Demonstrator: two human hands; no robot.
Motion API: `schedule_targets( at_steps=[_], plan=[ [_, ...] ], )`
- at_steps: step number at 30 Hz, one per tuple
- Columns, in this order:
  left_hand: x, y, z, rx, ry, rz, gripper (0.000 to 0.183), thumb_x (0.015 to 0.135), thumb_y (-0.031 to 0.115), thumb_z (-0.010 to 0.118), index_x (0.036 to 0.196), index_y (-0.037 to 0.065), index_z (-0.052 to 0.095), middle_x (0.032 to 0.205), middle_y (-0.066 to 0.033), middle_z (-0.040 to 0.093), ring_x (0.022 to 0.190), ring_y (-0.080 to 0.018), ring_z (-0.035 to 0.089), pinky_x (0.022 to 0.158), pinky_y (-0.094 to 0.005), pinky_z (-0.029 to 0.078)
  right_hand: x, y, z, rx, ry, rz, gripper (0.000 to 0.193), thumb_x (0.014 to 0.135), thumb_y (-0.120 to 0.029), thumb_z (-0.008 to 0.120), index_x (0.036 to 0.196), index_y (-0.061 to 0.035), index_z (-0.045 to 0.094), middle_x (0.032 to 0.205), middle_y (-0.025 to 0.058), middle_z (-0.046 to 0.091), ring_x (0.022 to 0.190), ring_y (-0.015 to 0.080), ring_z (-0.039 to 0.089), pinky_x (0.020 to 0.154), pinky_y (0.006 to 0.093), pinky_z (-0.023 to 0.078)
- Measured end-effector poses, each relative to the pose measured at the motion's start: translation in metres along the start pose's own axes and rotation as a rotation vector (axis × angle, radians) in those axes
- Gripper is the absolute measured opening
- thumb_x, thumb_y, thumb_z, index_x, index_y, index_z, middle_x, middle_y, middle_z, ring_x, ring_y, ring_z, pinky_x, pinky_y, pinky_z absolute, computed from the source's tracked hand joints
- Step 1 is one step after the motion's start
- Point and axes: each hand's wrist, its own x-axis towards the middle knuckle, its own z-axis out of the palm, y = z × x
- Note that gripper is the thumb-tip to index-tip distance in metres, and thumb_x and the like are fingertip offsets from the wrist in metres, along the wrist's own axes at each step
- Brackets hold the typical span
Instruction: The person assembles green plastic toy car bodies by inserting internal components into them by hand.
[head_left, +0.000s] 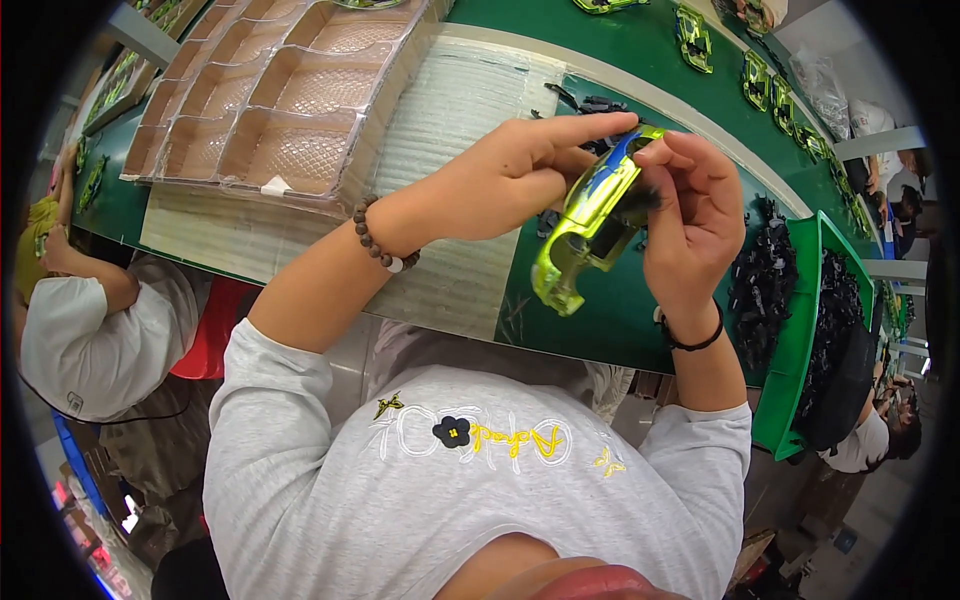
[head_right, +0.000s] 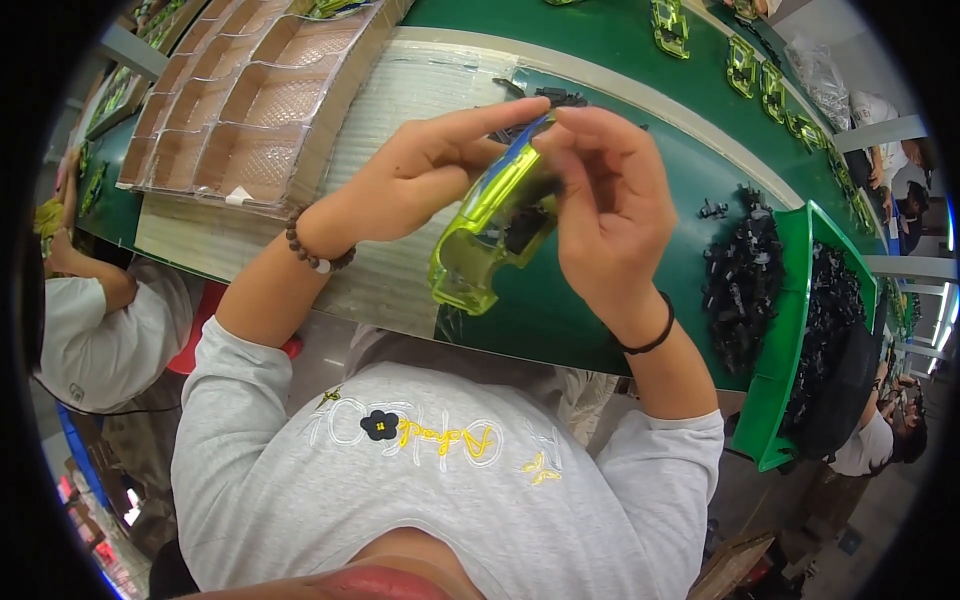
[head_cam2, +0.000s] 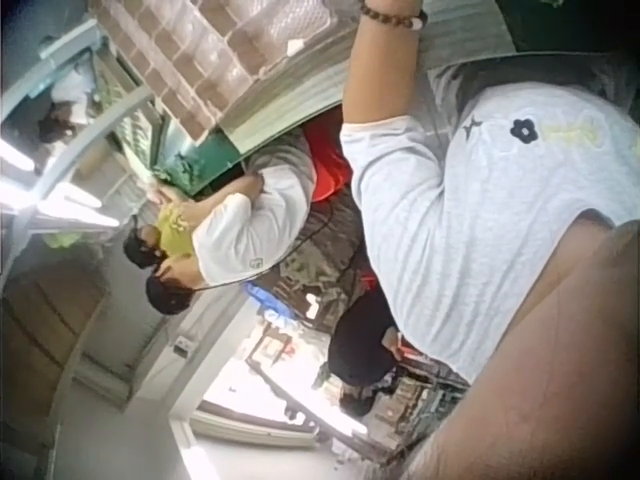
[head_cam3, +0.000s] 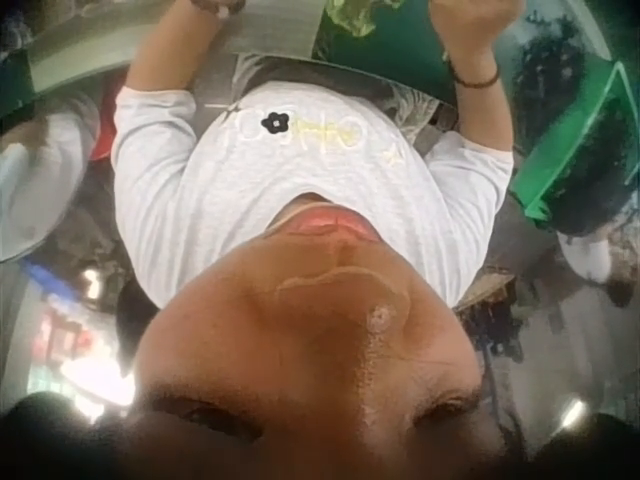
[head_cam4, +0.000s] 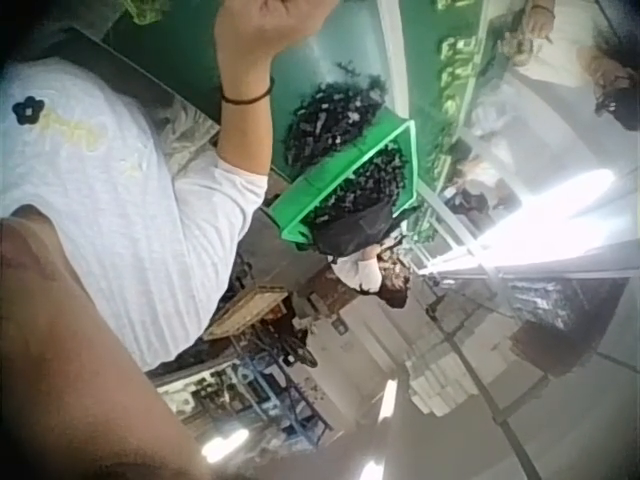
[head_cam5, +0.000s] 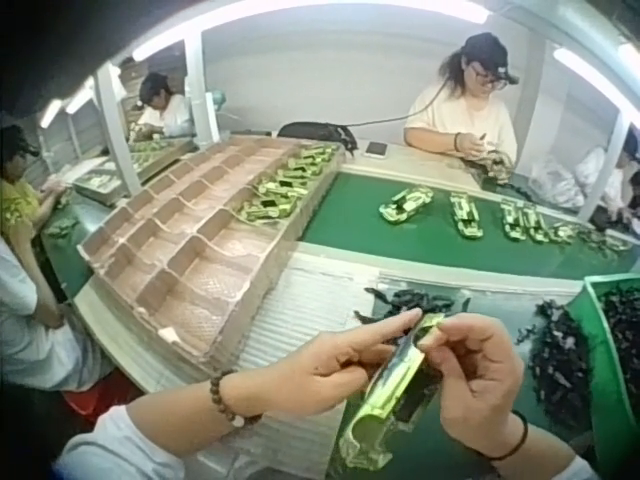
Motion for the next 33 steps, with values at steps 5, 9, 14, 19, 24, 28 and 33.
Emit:
schedule_targets(
  at_steps=[5,9,14,19,24,28,33],
  plan=[
    [0.002,-0.010,0.006,-0.195,-0.098,-0.061,0.073,0.080,-0.009,0.054,0.143,0.007,0.021,0.128,-0.0136,0.049,0.112,-0.0140,0.049,0.094,-0.0281,0.041,-0.002,0.002,0.008,-0.266,0.095,-0.062,0.024,0.085,0.008,0.053,0.108,0.0007,0.052,0.093,0.0071,0.062,0.076,0.0098,0.059,0.067,0.0207,0.048],
    [0.004,-0.020,0.009,0.023,-0.099,0.009,0.090,0.074,-0.007,0.067,0.143,0.010,0.013,0.140,-0.0133,0.032,0.122,-0.0178,0.040,0.098,-0.0312,0.040,-0.007,0.012,0.009,-0.316,0.108,0.009,0.023,0.083,0.006,0.055,0.105,-0.0009,0.052,0.092,0.0069,0.062,0.074,0.0096,0.059,0.063,0.0205,0.047],
    [0.008,-0.034,0.015,0.078,0.047,0.314,0.073,0.066,-0.005,0.073,0.122,0.009,0.029,0.133,-0.0119,0.029,0.088,-0.0083,0.052,0.075,-0.0238,0.045,0.000,-0.004,0.013,0.140,0.227,0.142,0.018,0.084,0.007,0.051,0.101,0.0016,0.052,0.089,0.0076,0.060,0.074,0.0075,0.057,0.064,0.0197,0.047],
    [0.006,-0.027,0.007,0.204,0.146,0.504,0.079,0.062,0.003,0.079,0.125,0.011,0.032,0.136,-0.0108,0.028,0.097,-0.0114,0.049,0.083,-0.0259,0.044,0.008,-0.022,-0.008,0.013,-0.231,0.131,0.015,0.085,0.009,0.049,0.095,0.0058,0.059,0.091,0.0074,0.062,0.082,0.0090,0.058,0.072,0.0212,0.048],
    [0.003,-0.032,0.007,0.427,0.112,0.476,0.077,0.062,0.003,0.079,0.128,0.002,0.039,0.130,-0.0165,0.046,0.113,-0.0215,0.051,0.095,-0.0331,0.043,0.015,-0.023,-0.025,0.091,-0.356,0.458,0.024,0.082,0.002,0.059,0.106,0.0064,0.059,0.097,0.0097,0.064,0.088,0.0128,0.060,0.077,0.0239,0.049],
    [0.001,-0.020,0.007,0.501,0.091,0.336,0.077,0.060,0.000,0.076,0.127,0.001,0.039,0.126,-0.0145,0.050,0.114,-0.0203,0.050,0.095,-0.0319,0.043,0.020,-0.023,-0.034,0.157,-0.480,0.539,0.028,0.080,0.000,0.064,0.107,0.0068,0.059,0.098,0.0092,0.064,0.088,0.0135,0.060,0.078,0.0249,0.049],
    [0.003,-0.027,0.012,0.603,0.198,0.507,0.069,0.054,0.013,0.074,0.118,0.010,0.051,0.108,-0.0034,0.058,0.092,-0.0251,0.052,0.084,-0.0334,0.043,0.022,-0.026,-0.035,0.171,-0.584,0.653,0.028,0.079,0.000,0.065,0.106,0.0067,0.059,0.099,0.0081,0.063,0.088,0.0125,0.059,0.078,0.0239,0.049]
  ],
)
